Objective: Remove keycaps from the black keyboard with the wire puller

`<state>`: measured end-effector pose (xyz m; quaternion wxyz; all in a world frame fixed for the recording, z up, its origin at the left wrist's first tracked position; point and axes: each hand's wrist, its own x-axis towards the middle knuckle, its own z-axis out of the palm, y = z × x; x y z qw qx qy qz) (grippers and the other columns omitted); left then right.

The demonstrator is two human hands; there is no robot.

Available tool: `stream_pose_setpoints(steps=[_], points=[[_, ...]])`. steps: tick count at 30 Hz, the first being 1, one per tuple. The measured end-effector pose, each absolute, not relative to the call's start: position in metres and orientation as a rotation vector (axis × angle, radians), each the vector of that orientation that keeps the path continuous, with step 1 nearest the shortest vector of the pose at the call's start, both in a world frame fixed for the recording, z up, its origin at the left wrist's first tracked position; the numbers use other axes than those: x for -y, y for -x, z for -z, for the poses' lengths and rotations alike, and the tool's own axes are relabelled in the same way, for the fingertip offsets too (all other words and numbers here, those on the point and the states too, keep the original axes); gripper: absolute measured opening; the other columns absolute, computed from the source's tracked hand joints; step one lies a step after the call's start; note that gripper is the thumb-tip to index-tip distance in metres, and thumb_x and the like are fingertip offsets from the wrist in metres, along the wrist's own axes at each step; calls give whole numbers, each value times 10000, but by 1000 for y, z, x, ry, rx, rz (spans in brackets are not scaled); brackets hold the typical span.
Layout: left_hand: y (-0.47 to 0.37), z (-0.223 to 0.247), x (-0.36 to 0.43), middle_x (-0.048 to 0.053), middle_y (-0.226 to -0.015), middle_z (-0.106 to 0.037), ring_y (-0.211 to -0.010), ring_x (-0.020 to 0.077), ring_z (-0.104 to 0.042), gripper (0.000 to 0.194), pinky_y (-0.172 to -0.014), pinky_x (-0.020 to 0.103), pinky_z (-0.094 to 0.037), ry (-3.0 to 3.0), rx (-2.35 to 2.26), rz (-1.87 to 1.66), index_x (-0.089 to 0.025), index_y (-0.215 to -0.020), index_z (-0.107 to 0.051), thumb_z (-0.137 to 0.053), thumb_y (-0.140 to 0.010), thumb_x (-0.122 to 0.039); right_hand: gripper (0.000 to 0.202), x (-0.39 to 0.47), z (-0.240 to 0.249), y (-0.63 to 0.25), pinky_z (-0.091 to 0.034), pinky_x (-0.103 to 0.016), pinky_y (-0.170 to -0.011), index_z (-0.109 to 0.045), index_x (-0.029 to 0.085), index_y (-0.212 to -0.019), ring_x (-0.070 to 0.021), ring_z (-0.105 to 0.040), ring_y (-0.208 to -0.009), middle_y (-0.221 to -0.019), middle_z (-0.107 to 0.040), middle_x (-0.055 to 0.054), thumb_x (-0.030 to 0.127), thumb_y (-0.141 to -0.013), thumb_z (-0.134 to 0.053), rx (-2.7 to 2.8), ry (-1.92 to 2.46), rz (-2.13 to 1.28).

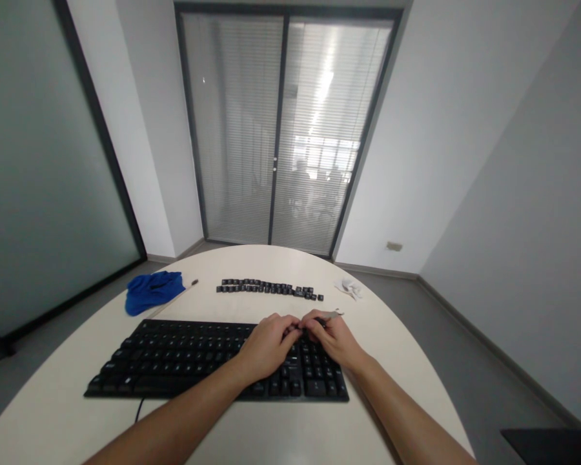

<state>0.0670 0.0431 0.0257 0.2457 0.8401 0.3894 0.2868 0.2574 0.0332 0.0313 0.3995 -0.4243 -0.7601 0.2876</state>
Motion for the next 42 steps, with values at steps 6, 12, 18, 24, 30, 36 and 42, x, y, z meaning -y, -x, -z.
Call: stream_pose_setpoints(steps=[6,12,18,24,30,36,42], points=[[-68,-26,-43,25,-901,-693,-832,199,-601,229,-786,297,-441,-2232,-1040,-815,-234,-1064,-663,-530,-883,-276,433,-36,-28,-259,-427,-243,-595,-668,157,-877,-127,-526,-569,-604,-549,12,486,-965,-400,1875,1068,-741],[-67,-28,-43,9,-838,-700,-768,177,-620,224,-743,273,-447,-2121,-1037,-824,-224,-1021,-675,-514,-888,-305,463,-37,-25,-260,-426,-253,-611,-667,157,-881,-132,-532,-570,-579,-544,15,519,-960,-389,1843,1072,-773],[-67,-31,-45,13,-852,-707,-797,173,-625,289,-774,274,-454,-1991,-923,-825,-208,-1021,-678,-459,-921,-367,473,-38,-25,-261,-420,-248,-593,-671,159,-883,-135,-541,-573,-580,-560,8,538,-951,-397,1780,1095,-812],[-65,-28,-54,21,-811,-707,-804,172,-641,304,-784,285,-467,-1806,-851,-791,-167,-989,-677,-426,-922,-326,512,-39,-26,-261,-433,-254,-600,-682,164,-858,-144,-557,-596,-617,-584,-9,589,-925,-405,1713,1079,-853],[-61,-36,-54,34,-832,-720,-813,168,-638,264,-783,298,-471,-1735,-735,-770,-151,-971,-681,-462,-910,-285,506,-41,-25,-262,-426,-244,-583,-675,158,-841,-136,-556,-593,-619,-597,-15,589,-919,-424,1649,1045,-910],[-60,-38,-50,64,-951,-732,-902,184,-655,196,-854,326,-477,-1728,-728,-770,-145,-996,-677,-566,-849,-211,508,-42,-24,-263,-440,-244,-561,-674,153,-826,-139,-573,-575,-620,-624,-27,609,-891,-462,1628,1057,-916],[-61,-33,-51,69,-917,-736,-852,180,-661,210,-799,308,-481,-1789,-758,-803,-136,-1007,-664,-540,-874,-240,485,-42,-24,-262,-441,-246,-559,-681,155,-833,-143,-583,-580,-621,-636,-30,592,-891,-479,1615,1047,-924]])
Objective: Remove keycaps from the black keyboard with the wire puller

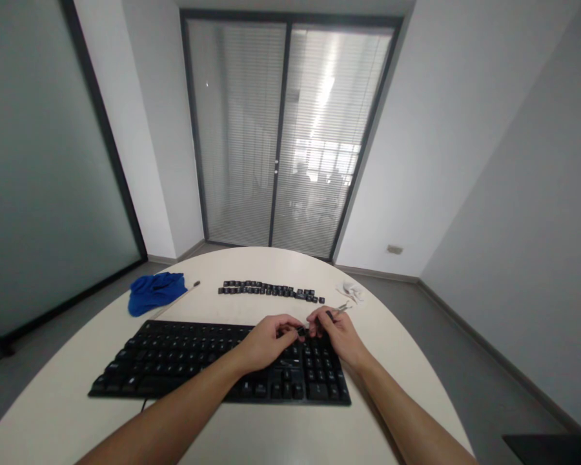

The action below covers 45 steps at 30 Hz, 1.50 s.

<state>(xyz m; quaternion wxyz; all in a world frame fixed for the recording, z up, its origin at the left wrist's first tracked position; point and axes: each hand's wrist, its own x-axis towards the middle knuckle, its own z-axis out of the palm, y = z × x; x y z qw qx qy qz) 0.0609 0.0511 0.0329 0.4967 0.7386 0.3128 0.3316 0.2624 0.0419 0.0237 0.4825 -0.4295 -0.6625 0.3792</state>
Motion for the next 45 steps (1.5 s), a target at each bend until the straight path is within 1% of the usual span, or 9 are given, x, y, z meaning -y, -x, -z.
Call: stream_pose_setpoints(steps=[6,11,14,20,23,28,33,39,45], points=[[-63,-25,-52,61,-895,-737,-830,190,-663,220,-770,308,-478,-1828,-833,-808,-139,-1013,-653,-519,-875,-244,410,-38,-29,-260,-459,-256,-590,-681,160,-792,-145,-592,-615,-673,-656,-31,540,-872,-549,1644,1024,-945],[-62,-26,-53,60,-880,-727,-809,184,-656,231,-746,300,-470,-1842,-847,-831,-137,-1023,-659,-503,-873,-219,226,-34,-32,-258,-493,-282,-689,-674,174,-809,-173,-644,-723,-750,-700,-27,364,-730,-766,1678,1050,-965],[-61,-28,-52,51,-889,-719,-806,173,-641,231,-735,286,-461,-1868,-853,-832,-148,-1029,-664,-513,-864,-205,199,-34,-33,-257,-497,-293,-701,-654,173,-802,-178,-651,-733,-755,-701,-29,334,-742,-754,1686,1047,-951],[-62,-23,-51,36,-870,-693,-789,166,-609,254,-690,261,-444,-1915,-876,-875,-174,-1055,-654,-581,-855,-312,161,-36,-28,-257,-492,-289,-681,-646,174,-771,-170,-630,-724,-758,-682,-28,307,-754,-734,1683,1068,-819],[-63,-20,-51,35,-867,-690,-788,164,-607,234,-698,259,-443,-1903,-863,-886,-174,-1035,-653,-576,-861,-312,126,-37,-25,-255,-486,-287,-672,-624,179,-726,-164,-620,-713,-746,-666,-23,255,-757,-719,1705,1005,-761],[-64,-19,-51,37,-833,-694,-771,172,-623,223,-689,261,-448,-1859,-850,-901,-164,-1000,-639,-602,-845,-320,197,-37,-25,-251,-479,-279,-661,-537,187,-629,-149,-607,-690,-741,-653,-19,168,-735,-702,1693,908,-714],[-64,-19,-53,61,-859,-714,-829,191,-656,249,-775,295,-481,-1753,-807,-908,-155,-952,-644,-510,-904,-359,130,-34,-30,-253,-514,-295,-700,-593,182,-701,-169,-656,-742,-794,-683,-36,200,-747,-713,1710,924,-864],[-64,-23,-55,67,-851,-704,-830,196,-653,195,-789,312,-481,-1690,-854,-972,-149,-920,-625,-543,-870,-318,86,-33,-34,-260,-512,-293,-726,-613,186,-880,-162,-658,-745,-771,-674,-18,214,-808,-649,1718,1050,-865],[-65,-23,-55,85,-923,-702,-886,208,-654,237,-803,324,-472,-1617,-860,-967,-147,-994,-586,-632,-796,-270,222,-34,-33,-264,-478,-287,-708,-643,186,-1030,-159,-620,-740,-786,-663,-21,171,-814,-592,1865,1072,-826]])
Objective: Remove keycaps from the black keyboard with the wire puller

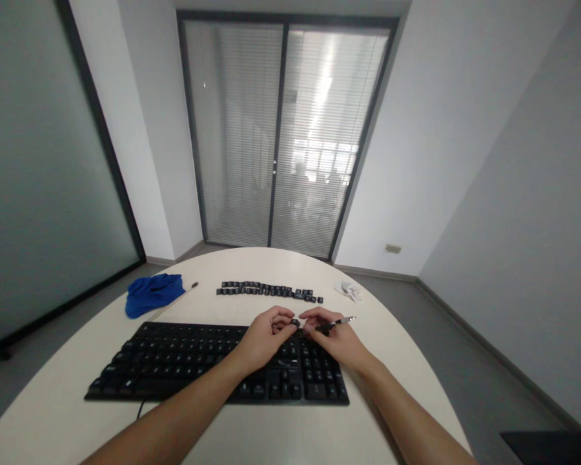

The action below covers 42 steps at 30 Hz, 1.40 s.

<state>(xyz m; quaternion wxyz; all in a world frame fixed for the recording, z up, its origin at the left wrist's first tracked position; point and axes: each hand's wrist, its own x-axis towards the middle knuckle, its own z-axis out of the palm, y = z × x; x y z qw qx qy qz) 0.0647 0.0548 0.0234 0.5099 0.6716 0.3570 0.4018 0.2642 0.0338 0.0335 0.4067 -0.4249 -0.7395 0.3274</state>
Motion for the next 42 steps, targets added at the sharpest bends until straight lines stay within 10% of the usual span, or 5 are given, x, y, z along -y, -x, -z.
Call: stream_pose_setpoints(steps=[26,42], points=[[-62,-23,-54,52,-897,-715,-823,194,-632,251,-776,324,-476,-1789,-889,-923,-175,-1042,-687,-584,-838,-277,132,-38,-41,-266,-305,-260,-535,-400,207,-575,-127,-388,-522,-513,-415,35,150,-693,-418,1563,1244,-1000],[-62,-24,-53,50,-892,-708,-873,194,-644,356,-828,326,-445,-1612,-750,-896,-170,-1124,-539,-625,-820,-335,361,-31,-36,-262,-257,-225,-494,-657,184,-1078,-95,-319,-491,-529,-337,85,425,-809,-666,1927,1231,-841]])
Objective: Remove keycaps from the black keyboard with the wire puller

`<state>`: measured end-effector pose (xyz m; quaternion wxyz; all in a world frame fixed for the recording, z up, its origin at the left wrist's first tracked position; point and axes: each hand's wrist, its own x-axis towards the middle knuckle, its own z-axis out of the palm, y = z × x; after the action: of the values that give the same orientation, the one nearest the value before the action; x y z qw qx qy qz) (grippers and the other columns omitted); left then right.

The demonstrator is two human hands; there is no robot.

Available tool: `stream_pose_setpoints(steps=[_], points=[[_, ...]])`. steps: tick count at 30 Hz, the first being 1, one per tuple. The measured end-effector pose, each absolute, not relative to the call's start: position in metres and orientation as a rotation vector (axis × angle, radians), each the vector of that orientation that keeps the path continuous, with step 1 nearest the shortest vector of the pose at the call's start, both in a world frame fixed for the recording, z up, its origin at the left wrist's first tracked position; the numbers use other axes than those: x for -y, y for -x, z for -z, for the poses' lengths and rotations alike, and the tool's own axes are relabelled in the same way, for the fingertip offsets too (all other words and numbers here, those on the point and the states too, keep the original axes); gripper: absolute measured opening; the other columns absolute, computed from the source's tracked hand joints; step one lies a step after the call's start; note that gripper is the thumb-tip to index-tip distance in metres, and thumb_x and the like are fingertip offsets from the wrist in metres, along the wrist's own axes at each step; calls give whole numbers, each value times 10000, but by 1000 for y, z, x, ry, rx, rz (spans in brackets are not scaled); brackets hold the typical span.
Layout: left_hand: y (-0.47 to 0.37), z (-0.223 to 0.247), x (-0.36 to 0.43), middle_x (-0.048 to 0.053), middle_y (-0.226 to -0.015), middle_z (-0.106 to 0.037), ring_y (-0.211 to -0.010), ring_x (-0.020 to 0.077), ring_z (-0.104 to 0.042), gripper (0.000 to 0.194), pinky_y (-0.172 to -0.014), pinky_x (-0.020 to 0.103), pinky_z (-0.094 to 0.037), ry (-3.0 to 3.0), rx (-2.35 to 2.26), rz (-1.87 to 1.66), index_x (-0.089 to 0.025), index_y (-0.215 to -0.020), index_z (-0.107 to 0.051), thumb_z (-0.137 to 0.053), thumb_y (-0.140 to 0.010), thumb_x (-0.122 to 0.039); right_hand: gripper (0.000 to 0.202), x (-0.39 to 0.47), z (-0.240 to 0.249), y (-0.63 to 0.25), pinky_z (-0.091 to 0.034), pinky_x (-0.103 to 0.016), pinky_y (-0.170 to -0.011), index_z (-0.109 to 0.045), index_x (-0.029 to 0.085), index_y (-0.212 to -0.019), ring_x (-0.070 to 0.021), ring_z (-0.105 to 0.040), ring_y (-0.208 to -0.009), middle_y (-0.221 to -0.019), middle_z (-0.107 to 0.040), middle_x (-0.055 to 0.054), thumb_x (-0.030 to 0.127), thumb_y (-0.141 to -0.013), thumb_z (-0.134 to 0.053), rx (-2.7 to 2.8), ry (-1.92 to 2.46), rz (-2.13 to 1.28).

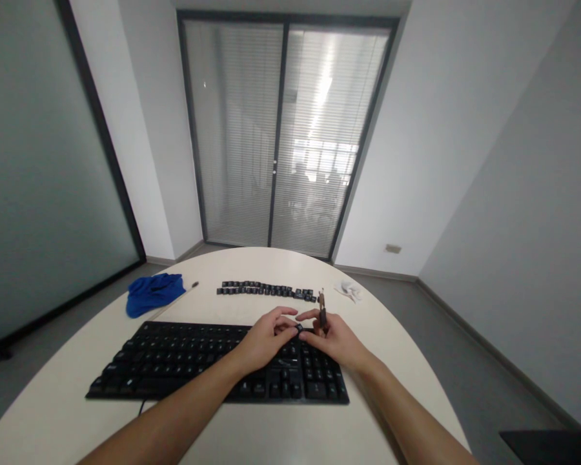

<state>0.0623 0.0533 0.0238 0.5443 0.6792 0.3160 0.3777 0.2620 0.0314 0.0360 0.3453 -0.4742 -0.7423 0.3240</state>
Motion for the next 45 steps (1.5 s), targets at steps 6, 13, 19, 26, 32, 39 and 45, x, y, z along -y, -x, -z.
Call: stream_pose_setpoints(steps=[6,13,19,26,32,39,45], points=[[-64,-24,-52,63,-952,-705,-894,191,-640,352,-844,327,-443,-1631,-778,-913,-169,-1139,-531,-606,-842,-342,347,-37,-37,-269,-270,-228,-490,-703,185,-1028,-106,-360,-502,-534,-371,66,447,-803,-664,1906,1304,-745],[-65,-22,-52,65,-930,-711,-859,182,-637,301,-823,315,-448,-1682,-811,-904,-169,-1110,-539,-588,-857,-326,352,-62,-25,-319,-309,-249,-521,-722,196,-986,-150,-459,-519,-550,-468,30,467,-778,-636,1659,1739,-239],[-64,-20,-51,50,-922,-710,-867,186,-638,286,-835,315,-448,-1816,-840,-890,-185,-1108,-567,-566,-871,-344,307,-69,-13,-331,-339,-255,-578,-735,257,-984,-194,-592,-657,-692,-655,-29,463,-782,-629,1613,2023,-127],[-65,-22,-49,38,-908,-711,-863,184,-638,266,-835,314,-451,-1826,-847,-909,-194,-1092,-578,-552,-869,-337,343,-72,-9,-330,-357,-263,-611,-726,272,-1055,-223,-635,-746,-799,-708,-64,486,-822,-593,1614,2063,-93],[-66,-18,-52,41,-885,-706,-840,182,-648,229,-810,304,-470,-1833,-861,-967,-197,-1068,-581,-552,-863,-294,395,-73,-7,-333,-359,-257,-593,-701,254,-1125,-211,-628,-697,-742,-684,-51,480,-813,-611,1611,2026,-135],[-66,-10,-59,48,-846,-689,-807,182,-668,165,-792,309,-494,-1718,-935,-1161,-172,-1007,-552,-505,-869,-248,356,-72,-12,-330,-359,-263,-596,-743,245,-1026,-212,-620,-680,-724,-677,-58,495,-828,-584,1602,2017,-150],[-65,-8,-61,44,-859,-687,-823,186,-664,180,-794,311,-491,-1745,-938,-1128,-182,-1023,-543,-521,-851,-231,360,-71,-11,-331,-366,-260,-603,-735,248,-1052,-205,-622,-680,-764,-693,-65,490,-844,-568,1606,2030,-150]])
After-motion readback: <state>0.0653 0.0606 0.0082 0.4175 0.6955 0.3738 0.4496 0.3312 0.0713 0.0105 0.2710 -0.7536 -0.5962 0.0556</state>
